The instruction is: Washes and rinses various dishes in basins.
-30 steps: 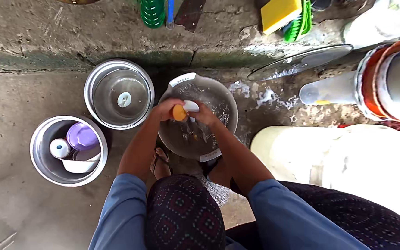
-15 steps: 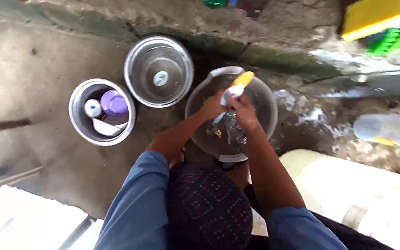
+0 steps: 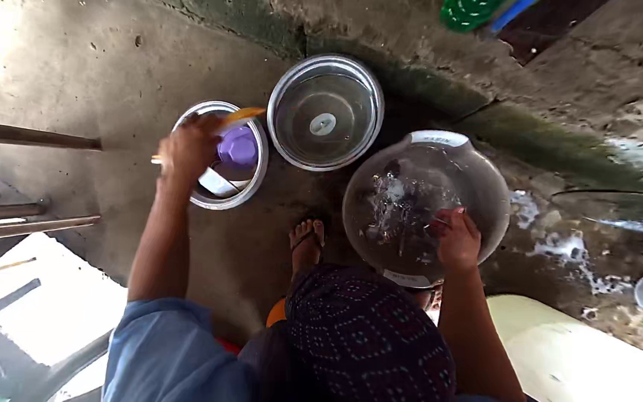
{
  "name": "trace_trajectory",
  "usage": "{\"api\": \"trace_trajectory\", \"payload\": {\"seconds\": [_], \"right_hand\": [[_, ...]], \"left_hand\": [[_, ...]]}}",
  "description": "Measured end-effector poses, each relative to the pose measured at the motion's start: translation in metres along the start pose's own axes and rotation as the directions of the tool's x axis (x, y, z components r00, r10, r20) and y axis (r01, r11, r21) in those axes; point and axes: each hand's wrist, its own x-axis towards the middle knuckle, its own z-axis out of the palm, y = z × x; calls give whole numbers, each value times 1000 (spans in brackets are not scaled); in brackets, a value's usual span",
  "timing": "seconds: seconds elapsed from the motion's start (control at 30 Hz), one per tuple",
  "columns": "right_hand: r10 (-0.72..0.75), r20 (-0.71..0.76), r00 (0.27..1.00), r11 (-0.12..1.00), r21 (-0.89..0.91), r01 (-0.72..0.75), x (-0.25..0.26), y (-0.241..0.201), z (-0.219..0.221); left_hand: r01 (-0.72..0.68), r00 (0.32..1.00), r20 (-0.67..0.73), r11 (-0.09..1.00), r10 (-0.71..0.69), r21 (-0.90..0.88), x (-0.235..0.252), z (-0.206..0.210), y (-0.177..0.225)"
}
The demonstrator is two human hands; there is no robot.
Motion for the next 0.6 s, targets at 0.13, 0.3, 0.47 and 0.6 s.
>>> {"api": "trace_trajectory", "payload": {"seconds": [0.13, 0.3, 0.47, 0.6], "right_hand": [[9, -39, 999, 996, -93, -13, -2, -2, 9], [-56, -31, 998, 948, -315, 43, -2, -2, 14], [-102, -23, 995, 909, -407, 84, -6, 7, 14], [-100, 29, 995, 900, -424, 103, -10, 10, 18]], "left_hand": [[229, 960, 92, 932, -263, 281, 62, 33, -64], [142, 975, 122, 945, -185, 294, 107, 80, -72], [20, 908, 382, 928, -173, 373, 57, 64, 9], [-180, 763, 580, 767, -287, 616, 40, 99, 20]]}}
